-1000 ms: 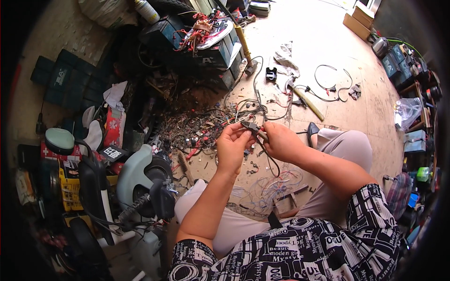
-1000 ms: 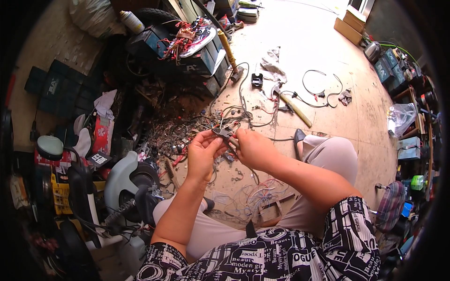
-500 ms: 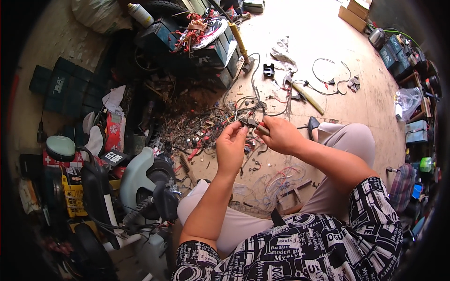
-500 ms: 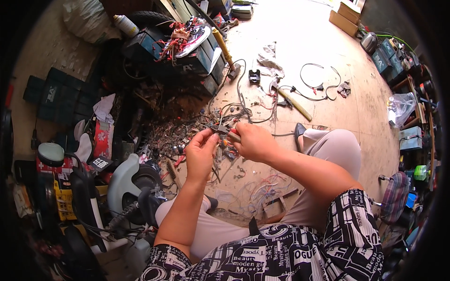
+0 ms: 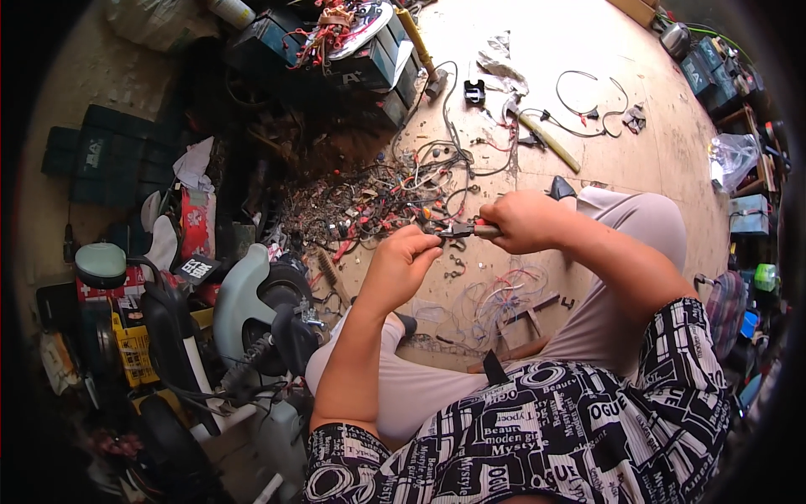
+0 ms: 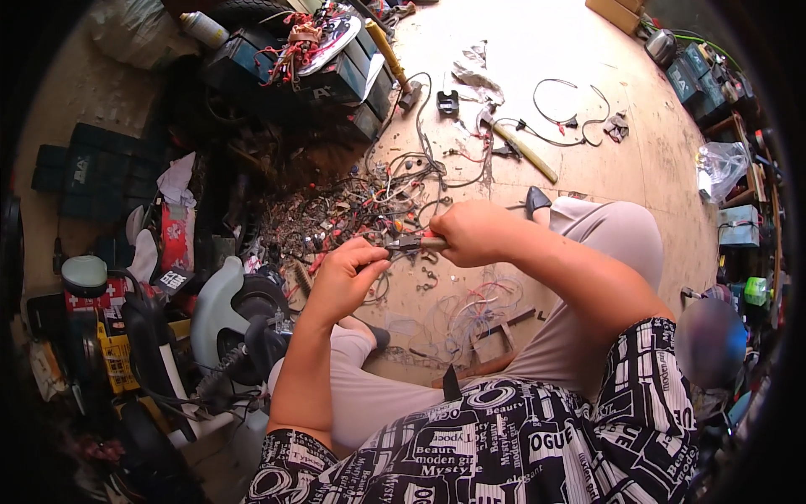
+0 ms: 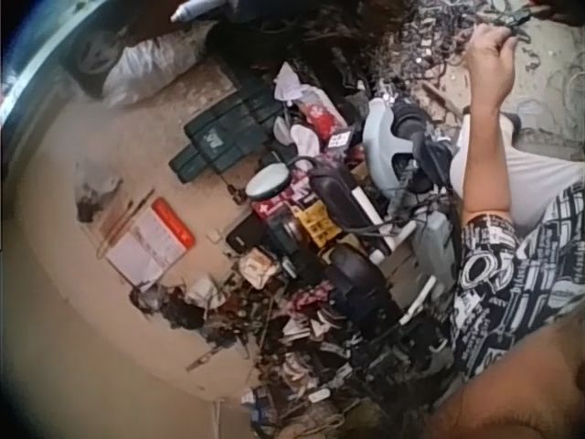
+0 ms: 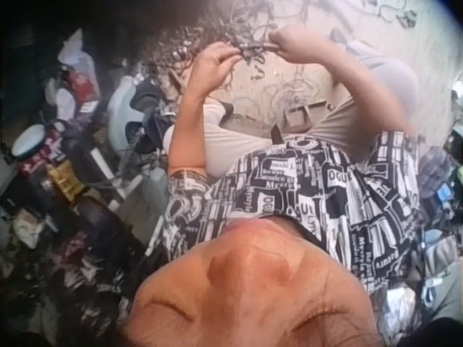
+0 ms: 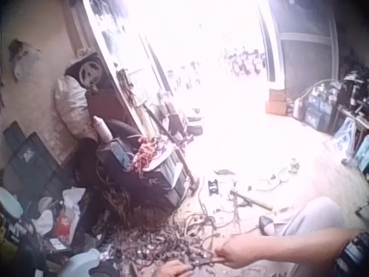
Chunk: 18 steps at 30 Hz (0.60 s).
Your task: The person repairs motorcycle wiring by hand and with pliers, stripping and connecting various wires while sitting on the ground.
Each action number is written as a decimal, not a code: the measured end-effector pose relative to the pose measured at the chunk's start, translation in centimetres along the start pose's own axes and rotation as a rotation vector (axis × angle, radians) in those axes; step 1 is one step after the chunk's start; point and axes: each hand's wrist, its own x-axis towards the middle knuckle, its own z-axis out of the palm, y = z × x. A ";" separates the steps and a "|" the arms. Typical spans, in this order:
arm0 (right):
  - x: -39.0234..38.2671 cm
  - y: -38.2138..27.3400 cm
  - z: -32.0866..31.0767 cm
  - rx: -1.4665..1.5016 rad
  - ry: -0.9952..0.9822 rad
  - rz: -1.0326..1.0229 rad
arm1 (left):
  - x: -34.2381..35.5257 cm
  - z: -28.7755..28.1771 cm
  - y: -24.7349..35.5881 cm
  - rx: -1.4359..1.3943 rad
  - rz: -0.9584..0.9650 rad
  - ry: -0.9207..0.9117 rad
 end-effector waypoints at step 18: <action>0.5 -1.5 2.1 0.151 0.414 -0.018 | 1.7 1.8 1.5 -0.994 -0.409 0.258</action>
